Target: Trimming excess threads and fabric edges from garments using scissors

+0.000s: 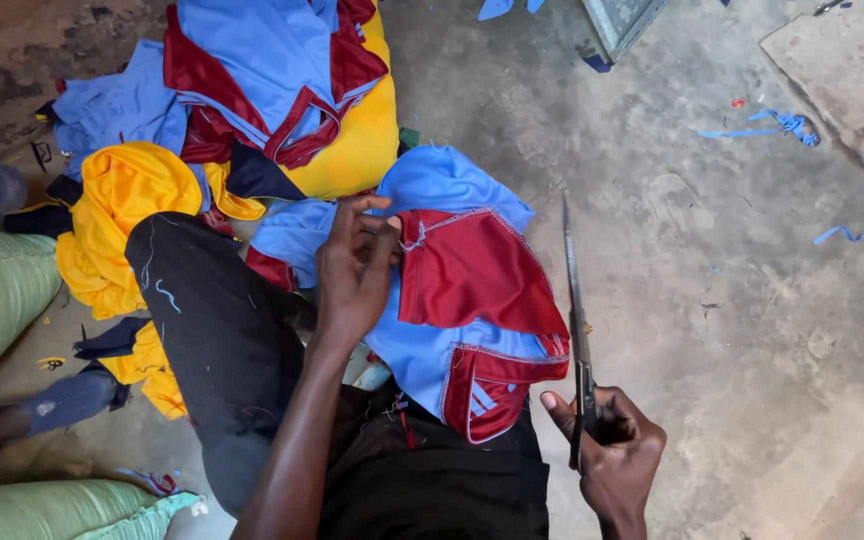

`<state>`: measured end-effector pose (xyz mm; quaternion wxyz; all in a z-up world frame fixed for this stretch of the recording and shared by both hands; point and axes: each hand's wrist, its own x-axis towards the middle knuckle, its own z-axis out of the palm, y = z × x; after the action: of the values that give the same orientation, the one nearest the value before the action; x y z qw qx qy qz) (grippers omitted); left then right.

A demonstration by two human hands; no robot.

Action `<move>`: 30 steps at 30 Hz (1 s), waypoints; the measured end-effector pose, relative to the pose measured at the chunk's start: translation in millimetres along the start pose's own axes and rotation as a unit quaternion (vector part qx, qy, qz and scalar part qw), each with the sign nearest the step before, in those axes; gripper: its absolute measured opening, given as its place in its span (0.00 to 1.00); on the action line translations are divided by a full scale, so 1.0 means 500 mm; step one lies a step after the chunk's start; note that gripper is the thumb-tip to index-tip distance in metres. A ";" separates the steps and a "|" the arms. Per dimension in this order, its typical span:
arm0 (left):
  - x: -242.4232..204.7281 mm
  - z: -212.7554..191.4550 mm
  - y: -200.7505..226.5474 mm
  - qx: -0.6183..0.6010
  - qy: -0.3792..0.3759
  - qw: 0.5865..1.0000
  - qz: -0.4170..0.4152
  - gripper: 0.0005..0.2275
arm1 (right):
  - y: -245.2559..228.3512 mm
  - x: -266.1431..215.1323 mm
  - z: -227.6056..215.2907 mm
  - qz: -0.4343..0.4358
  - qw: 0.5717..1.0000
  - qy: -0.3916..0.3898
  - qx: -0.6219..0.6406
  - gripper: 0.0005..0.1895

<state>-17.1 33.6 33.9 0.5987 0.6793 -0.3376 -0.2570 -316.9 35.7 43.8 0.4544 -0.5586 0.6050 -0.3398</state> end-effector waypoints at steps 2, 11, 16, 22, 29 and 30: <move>-0.013 -0.004 0.026 0.004 -0.055 0.998 -0.025 0.18 | 0.000 -0.007 0.000 -0.055 0.998 -0.027 -0.029 0.16; -0.025 0.015 -0.025 0.028 0.010 0.999 0.028 0.08 | 0.031 -0.033 -0.015 -0.236 0.937 -0.006 -0.258 0.13; -0.020 0.022 -0.009 -0.063 0.030 0.994 -0.080 0.12 | 0.015 -0.039 -0.016 -0.335 0.884 0.026 -0.325 0.20; -0.027 0.032 0.010 -0.129 0.007 0.992 -0.006 0.08 | 0.012 -0.030 0.001 -0.354 0.875 0.020 -0.329 0.22; -0.047 0.069 -0.014 -0.210 0.029 0.977 -0.014 0.05 | 0.024 -0.035 0.038 -0.292 0.893 0.029 -0.341 0.22; -0.051 0.073 -0.017 -0.210 0.028 0.977 -0.014 0.05 | 0.027 -0.037 0.044 -0.292 0.893 0.029 -0.341 0.22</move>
<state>-59.4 30.1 18.6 0.7338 0.5498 -0.2493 -0.3115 -302.3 58.2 26.9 0.0985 -0.8204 0.5064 -0.2464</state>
